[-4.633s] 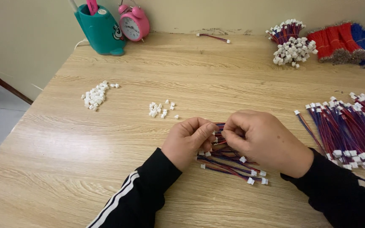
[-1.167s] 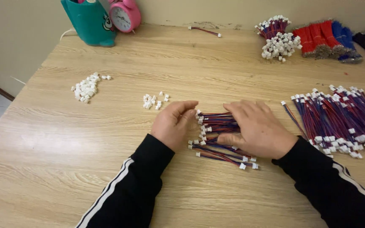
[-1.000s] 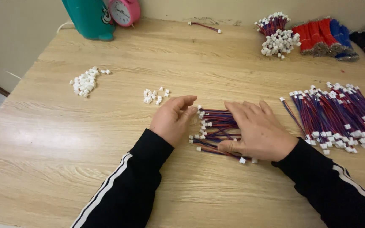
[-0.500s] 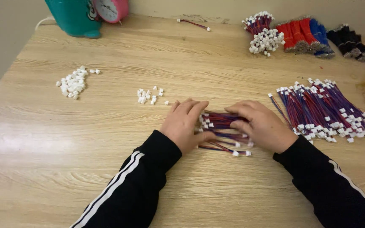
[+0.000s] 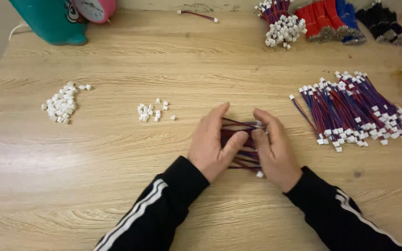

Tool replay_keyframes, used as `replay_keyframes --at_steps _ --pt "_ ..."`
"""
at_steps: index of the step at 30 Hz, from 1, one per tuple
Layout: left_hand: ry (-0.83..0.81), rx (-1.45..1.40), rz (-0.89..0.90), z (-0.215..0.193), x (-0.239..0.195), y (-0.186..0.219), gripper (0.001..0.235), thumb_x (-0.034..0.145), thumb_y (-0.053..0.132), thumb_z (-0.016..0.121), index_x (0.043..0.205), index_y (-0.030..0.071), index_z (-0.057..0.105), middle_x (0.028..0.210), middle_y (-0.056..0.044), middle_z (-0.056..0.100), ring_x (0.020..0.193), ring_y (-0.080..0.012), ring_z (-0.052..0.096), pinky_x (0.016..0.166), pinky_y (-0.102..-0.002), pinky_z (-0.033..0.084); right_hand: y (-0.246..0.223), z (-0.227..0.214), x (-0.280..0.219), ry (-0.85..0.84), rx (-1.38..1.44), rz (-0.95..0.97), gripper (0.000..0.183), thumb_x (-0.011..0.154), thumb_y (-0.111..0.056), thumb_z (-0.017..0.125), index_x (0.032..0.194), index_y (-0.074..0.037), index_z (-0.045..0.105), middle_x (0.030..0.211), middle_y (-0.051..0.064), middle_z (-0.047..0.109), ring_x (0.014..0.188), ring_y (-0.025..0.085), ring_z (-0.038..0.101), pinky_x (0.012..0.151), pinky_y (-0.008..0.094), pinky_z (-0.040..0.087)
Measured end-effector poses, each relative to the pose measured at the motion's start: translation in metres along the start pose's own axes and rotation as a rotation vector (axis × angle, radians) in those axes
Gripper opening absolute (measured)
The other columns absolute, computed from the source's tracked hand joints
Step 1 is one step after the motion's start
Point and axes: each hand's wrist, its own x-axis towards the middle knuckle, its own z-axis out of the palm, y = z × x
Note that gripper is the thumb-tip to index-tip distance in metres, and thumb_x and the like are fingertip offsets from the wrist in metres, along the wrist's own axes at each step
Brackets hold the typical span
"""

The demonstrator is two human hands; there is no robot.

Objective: Assembling wire harnesses by inserting wires into plastic connectors and bundling them with rubber bands.

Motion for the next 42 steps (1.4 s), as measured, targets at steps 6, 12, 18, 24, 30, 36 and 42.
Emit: replay_keyframes --at_steps 6,12,18,24,30,36,42 --pt "0.124 -0.21 -0.187 -0.035 -0.008 0.006 0.071 0.098 0.047 0.036 0.147 -0.003 0.026 0.143 -0.038 0.033 0.138 -0.0485 0.03 0.113 -0.057 0.024 0.001 -0.013 -0.004 0.137 0.114 0.108 0.049 0.105 -0.035 0.031 0.136 0.002 0.043 0.134 0.028 0.047 0.132 0.042 0.041 0.112 0.052 0.027" --pt "0.045 -0.282 -0.207 -0.007 -0.003 0.006 0.064 0.099 0.041 0.04 0.148 0.002 0.026 0.148 -0.031 0.035 0.136 -0.0474 0.034 0.111 -0.057 0.032 -0.019 0.012 -0.004 0.12 0.204 0.087 0.049 0.104 -0.037 0.034 0.133 0.001 0.044 0.133 0.028 0.048 0.133 0.045 0.04 0.111 0.056 0.027" --pt "0.272 -0.33 -0.117 -0.042 -0.005 -0.009 0.054 0.104 0.034 0.03 0.145 -0.002 0.027 0.141 -0.033 0.038 0.138 -0.048 0.031 0.112 -0.06 0.028 -0.022 -0.027 0.008 -0.088 -0.218 -0.139 0.077 0.085 -0.045 0.066 0.138 0.005 0.041 0.135 0.034 0.042 0.13 0.054 0.036 0.11 0.063 0.024" --pt "0.243 -0.217 -0.005 -0.043 -0.014 -0.019 0.048 0.103 0.03 0.038 0.142 0.002 0.036 0.14 -0.028 0.045 0.138 -0.0437 0.035 0.112 -0.055 0.03 -0.049 -0.013 0.035 -0.67 -0.715 -0.161 0.133 0.056 -0.069 0.088 0.153 -0.012 0.017 0.152 0.025 0.023 0.141 0.048 0.017 0.109 0.069 0.012" --pt "0.18 -0.117 -0.038 -0.037 -0.016 -0.014 0.049 0.1 0.028 0.044 0.141 0.001 0.04 0.137 -0.029 0.049 0.135 -0.0431 0.039 0.111 -0.055 0.03 -0.01 0.003 0.034 -0.601 -0.796 -0.263 0.11 0.068 -0.077 0.069 0.146 -0.008 0.032 0.142 0.017 0.039 0.136 0.036 0.034 0.11 0.056 0.021" --pt "0.157 -0.205 -0.114 -0.023 -0.014 -0.033 0.049 0.099 0.027 0.047 0.142 0.004 0.039 0.136 -0.029 0.05 0.133 -0.0452 0.04 0.11 -0.055 0.032 0.015 0.014 0.021 -0.262 -0.688 -0.447 0.054 0.082 -0.039 0.069 0.123 -0.006 0.057 0.097 0.009 0.057 0.096 0.029 0.057 0.082 0.04 0.047" --pt "0.185 -0.252 -0.08 -0.013 -0.01 -0.028 0.046 0.098 0.018 0.05 0.14 0.002 0.041 0.132 -0.03 0.052 0.131 -0.046 0.043 0.108 -0.055 0.035 0.025 0.019 0.014 -0.042 -0.872 -0.571 0.023 0.089 -0.017 0.052 0.107 -0.008 0.061 0.084 0.008 0.056 0.08 0.027 0.06 0.068 0.037 0.05"
